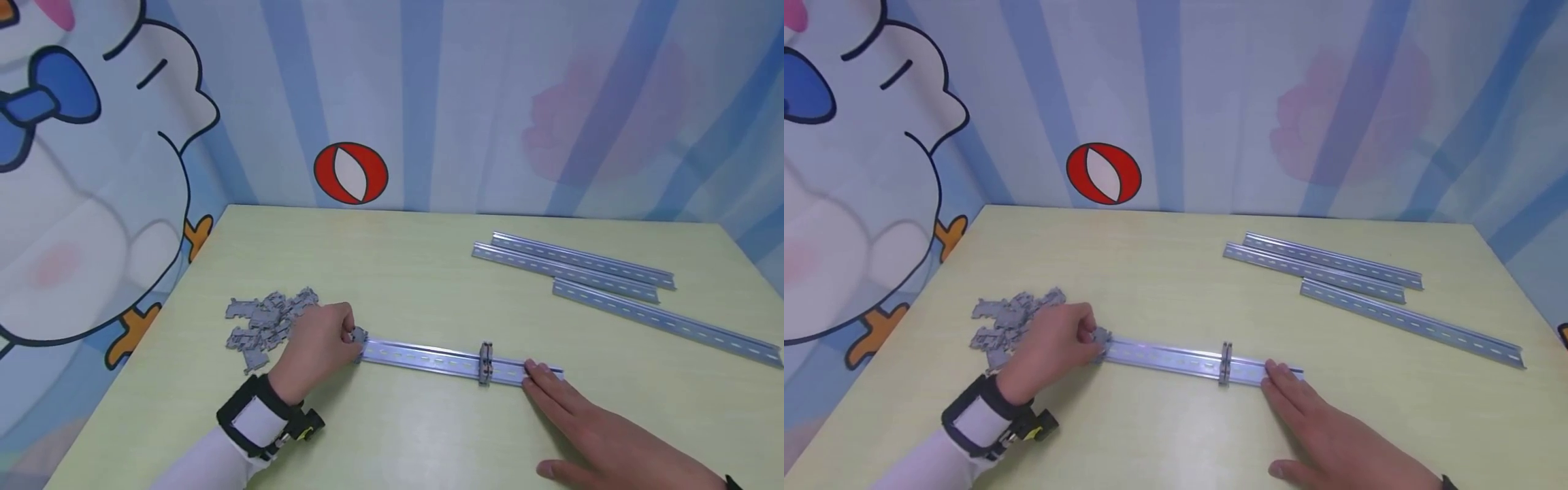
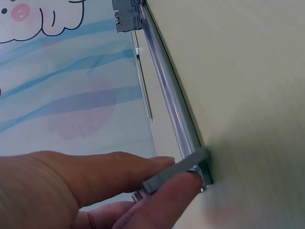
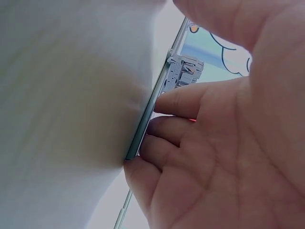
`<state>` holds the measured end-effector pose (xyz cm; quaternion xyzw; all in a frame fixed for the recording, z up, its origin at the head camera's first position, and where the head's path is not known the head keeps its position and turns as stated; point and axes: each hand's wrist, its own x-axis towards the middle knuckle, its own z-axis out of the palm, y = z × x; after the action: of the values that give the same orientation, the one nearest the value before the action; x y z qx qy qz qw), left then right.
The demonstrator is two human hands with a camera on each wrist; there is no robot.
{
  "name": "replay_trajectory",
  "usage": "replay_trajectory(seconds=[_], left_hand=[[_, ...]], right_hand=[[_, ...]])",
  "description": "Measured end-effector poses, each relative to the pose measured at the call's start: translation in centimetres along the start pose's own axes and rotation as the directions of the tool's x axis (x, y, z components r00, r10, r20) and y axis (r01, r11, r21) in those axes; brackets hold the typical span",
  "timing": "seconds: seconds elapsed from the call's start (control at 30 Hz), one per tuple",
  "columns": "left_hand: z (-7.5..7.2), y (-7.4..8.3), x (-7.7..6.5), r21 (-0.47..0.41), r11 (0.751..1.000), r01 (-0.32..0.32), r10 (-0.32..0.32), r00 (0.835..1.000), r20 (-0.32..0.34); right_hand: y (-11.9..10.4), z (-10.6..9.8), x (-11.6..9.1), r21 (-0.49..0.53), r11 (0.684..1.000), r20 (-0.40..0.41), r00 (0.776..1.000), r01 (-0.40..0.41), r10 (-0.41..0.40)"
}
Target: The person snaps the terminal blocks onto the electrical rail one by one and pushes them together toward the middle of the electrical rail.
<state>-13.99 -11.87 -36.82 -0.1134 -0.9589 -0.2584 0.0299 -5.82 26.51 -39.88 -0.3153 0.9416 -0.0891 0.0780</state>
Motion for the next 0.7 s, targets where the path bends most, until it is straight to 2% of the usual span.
replay_trajectory(seconds=[0.13, 0.43, 0.7], left_hand=[[0.3, 0.5, 0.4, 0.042, 0.998, -0.035, 0.036, 0.999, -0.010], [0.5, 1.2, 1.0, 0.089, 0.995, -0.045, 0.044, 0.999, 0.009], [0.5, 1.2, 1.5, 0.074, 0.997, 0.022, -0.024, 0.999, 0.031]], right_hand=[[-0.1, 0.0, -0.3, -0.050, 0.998, -0.064, 0.998, 0.026, -0.029], [-0.4, -0.2, -0.2, -0.048, 0.999, -0.029, 1.000, 0.002, -0.004], [-0.5, -0.2, -0.1, -0.059, 0.998, -0.038, 0.999, 0.007, -0.010]])
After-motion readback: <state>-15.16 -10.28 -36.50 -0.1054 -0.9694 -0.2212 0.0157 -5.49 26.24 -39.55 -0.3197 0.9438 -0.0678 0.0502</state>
